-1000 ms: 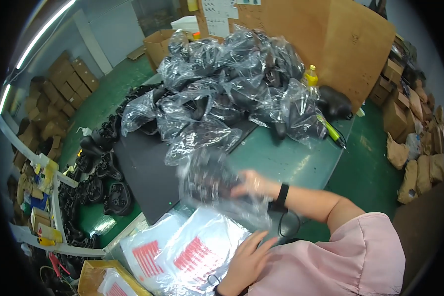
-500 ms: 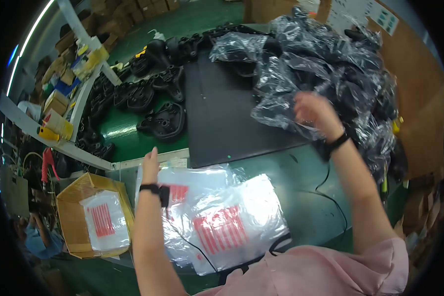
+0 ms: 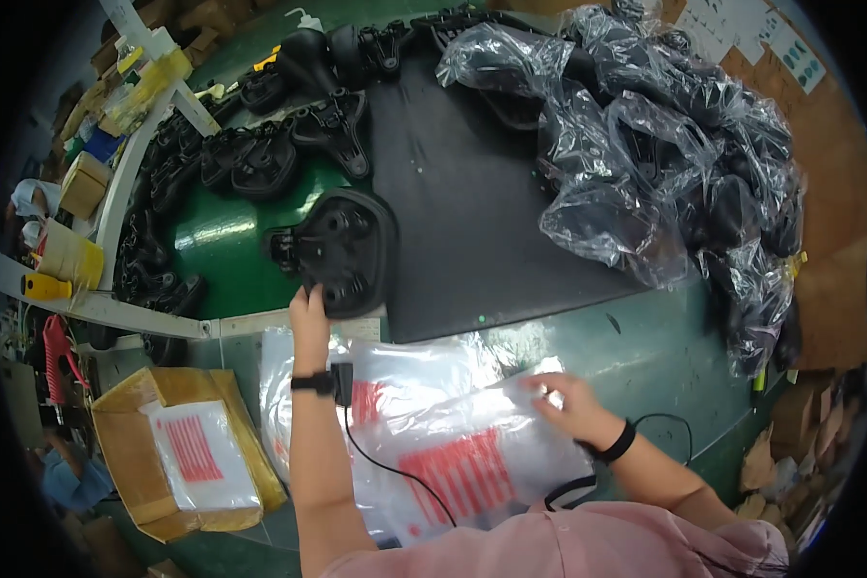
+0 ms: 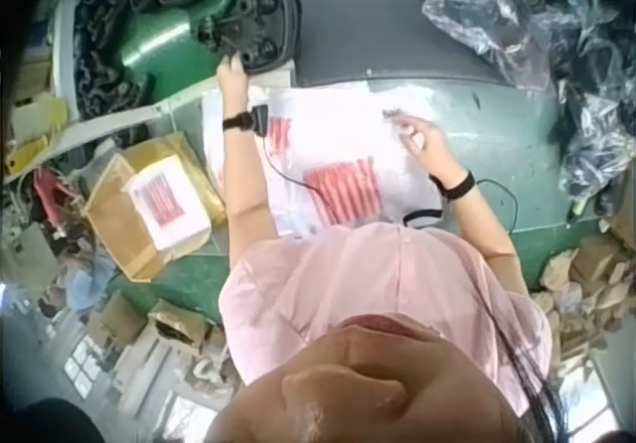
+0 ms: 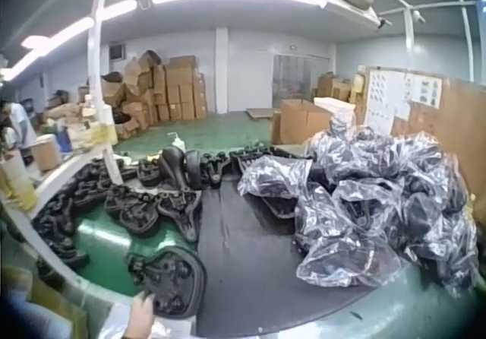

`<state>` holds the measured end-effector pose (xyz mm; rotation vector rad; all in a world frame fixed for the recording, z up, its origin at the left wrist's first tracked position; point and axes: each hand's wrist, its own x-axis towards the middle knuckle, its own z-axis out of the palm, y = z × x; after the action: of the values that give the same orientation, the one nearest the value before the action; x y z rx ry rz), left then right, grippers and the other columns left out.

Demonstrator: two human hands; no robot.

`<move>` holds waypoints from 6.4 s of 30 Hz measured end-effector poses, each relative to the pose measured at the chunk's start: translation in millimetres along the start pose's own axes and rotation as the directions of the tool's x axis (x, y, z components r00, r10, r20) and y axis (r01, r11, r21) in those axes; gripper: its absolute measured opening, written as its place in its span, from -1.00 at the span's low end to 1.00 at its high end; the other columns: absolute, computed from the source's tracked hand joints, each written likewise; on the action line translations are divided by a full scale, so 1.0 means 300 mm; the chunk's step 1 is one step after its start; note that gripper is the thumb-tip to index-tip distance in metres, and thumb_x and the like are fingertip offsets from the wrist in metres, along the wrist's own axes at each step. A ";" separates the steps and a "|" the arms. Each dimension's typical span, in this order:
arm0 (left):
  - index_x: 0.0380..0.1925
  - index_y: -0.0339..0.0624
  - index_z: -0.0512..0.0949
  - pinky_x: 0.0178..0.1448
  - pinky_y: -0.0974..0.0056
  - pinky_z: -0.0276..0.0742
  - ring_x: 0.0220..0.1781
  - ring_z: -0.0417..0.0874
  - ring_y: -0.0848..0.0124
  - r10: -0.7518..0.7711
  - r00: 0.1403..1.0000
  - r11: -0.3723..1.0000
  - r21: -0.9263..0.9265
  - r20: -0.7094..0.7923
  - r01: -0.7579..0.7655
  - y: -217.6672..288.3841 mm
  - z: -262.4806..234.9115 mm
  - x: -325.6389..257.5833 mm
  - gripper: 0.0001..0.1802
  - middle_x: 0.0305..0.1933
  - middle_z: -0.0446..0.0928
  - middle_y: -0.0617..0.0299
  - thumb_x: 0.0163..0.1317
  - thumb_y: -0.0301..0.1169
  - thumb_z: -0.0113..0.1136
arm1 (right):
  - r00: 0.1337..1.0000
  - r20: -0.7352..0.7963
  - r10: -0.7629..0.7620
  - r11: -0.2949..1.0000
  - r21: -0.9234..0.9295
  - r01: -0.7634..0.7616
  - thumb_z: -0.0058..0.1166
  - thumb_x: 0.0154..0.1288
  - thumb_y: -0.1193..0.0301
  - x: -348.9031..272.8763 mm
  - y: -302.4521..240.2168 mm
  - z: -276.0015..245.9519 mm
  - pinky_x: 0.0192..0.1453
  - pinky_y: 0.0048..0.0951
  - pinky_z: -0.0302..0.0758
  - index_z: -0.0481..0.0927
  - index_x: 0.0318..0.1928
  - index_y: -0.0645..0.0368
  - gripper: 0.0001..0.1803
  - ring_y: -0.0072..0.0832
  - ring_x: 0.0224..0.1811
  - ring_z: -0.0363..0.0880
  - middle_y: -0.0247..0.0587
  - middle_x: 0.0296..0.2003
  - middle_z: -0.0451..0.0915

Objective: Packing bicycle seats into plastic bags and placing them on a conveyor belt.

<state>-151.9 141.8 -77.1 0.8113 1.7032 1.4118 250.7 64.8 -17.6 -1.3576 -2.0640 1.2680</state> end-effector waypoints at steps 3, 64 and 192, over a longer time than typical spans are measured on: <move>-0.15 -0.41 0.53 -0.09 0.39 0.43 -0.20 0.53 0.51 -0.015 0.959 0.995 0.102 0.284 -0.015 0.237 0.014 -0.335 -0.66 -0.26 0.60 0.16 0.24 -0.33 0.01 | 0.906 0.042 -0.422 0.846 -0.340 0.410 0.22 -0.12 0.54 0.096 -0.194 -0.209 0.34 -0.12 0.21 0.30 0.28 0.08 -0.18 0.03 0.31 0.18 0.09 0.29 0.19; -0.34 -0.27 0.59 -0.28 0.44 0.38 -0.40 0.49 0.51 -0.174 0.872 0.985 0.064 0.457 0.163 -0.084 0.533 -1.131 -0.80 -0.41 0.56 0.30 0.00 -0.51 0.35 | 0.922 0.385 0.042 0.323 0.868 -0.377 0.22 0.13 0.44 -0.559 0.229 -0.268 0.08 -0.49 0.46 0.35 0.16 0.29 -0.42 -0.54 -0.04 0.53 -0.26 -0.01 0.52; 0.38 0.14 0.08 0.41 -0.26 -0.11 0.47 -0.07 -0.08 0.116 0.928 0.149 0.918 0.354 -0.369 -0.211 0.200 -0.879 -0.22 0.46 -0.01 0.01 0.19 0.01 0.10 | 0.858 -0.380 0.345 0.840 -0.283 -0.463 0.40 -0.24 0.26 -0.899 0.514 -0.368 -0.01 -0.18 0.47 0.10 0.22 0.35 0.02 0.06 -0.05 0.53 0.24 -0.12 0.53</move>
<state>32.9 -64.0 -103.2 1.9445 2.3013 0.0717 538.1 -94.6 -42.1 -2.1128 -1.8985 0.7419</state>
